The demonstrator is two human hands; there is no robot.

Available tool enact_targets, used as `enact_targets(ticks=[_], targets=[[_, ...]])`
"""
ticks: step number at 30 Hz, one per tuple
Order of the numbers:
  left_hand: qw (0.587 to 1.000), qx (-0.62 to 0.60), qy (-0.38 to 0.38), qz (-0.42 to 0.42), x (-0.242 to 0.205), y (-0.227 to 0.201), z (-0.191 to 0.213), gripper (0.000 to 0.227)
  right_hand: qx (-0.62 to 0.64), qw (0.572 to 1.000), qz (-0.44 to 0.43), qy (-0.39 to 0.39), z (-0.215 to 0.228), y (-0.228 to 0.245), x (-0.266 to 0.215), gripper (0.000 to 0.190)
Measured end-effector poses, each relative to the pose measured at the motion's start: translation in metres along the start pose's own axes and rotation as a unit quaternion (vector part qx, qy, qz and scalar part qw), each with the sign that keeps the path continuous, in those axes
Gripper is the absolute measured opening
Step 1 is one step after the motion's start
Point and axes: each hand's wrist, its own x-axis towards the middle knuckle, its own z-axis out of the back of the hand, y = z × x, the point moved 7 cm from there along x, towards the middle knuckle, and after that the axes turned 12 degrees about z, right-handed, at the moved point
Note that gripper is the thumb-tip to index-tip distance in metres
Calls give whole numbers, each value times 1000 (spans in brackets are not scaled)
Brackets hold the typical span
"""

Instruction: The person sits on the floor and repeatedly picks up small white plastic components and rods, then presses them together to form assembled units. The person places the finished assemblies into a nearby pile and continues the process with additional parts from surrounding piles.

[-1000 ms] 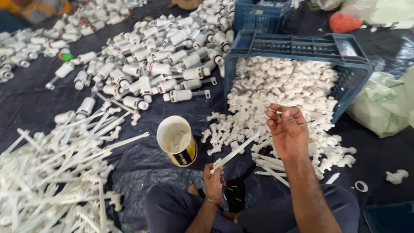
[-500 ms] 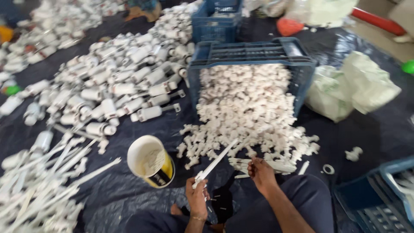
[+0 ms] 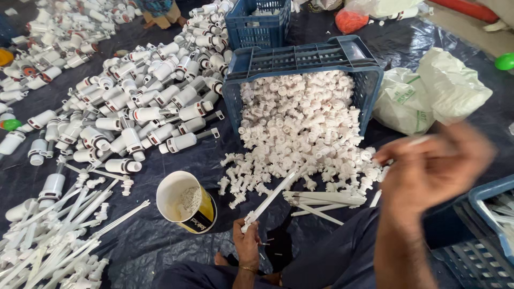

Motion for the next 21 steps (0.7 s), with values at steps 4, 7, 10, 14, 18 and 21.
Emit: enact_targets(ticks=[4,7,10,14,18,21], targets=[[999,-39,27,-8,-1,-6,-4,16,-78,992,96,-32,-2,12,75,24],[998,-48,26,-22,-4,-9,-4,15,-142,986,76,-30,4,-2,97,27],[998,-60,27,-24,-3,-8,-3,14,-165,985,0,-58,24,-21,92,33],[998,-51,29,-26,1,-9,-4,15,61,988,-101,-103,44,-46,65,29],[996,-70,41,-42,0,-4,-3,17,42,991,-81,-99,60,-45,41,24],[997,-59,31,-32,2,-1,-2,16,-71,995,1,-66,61,-17,33,24]])
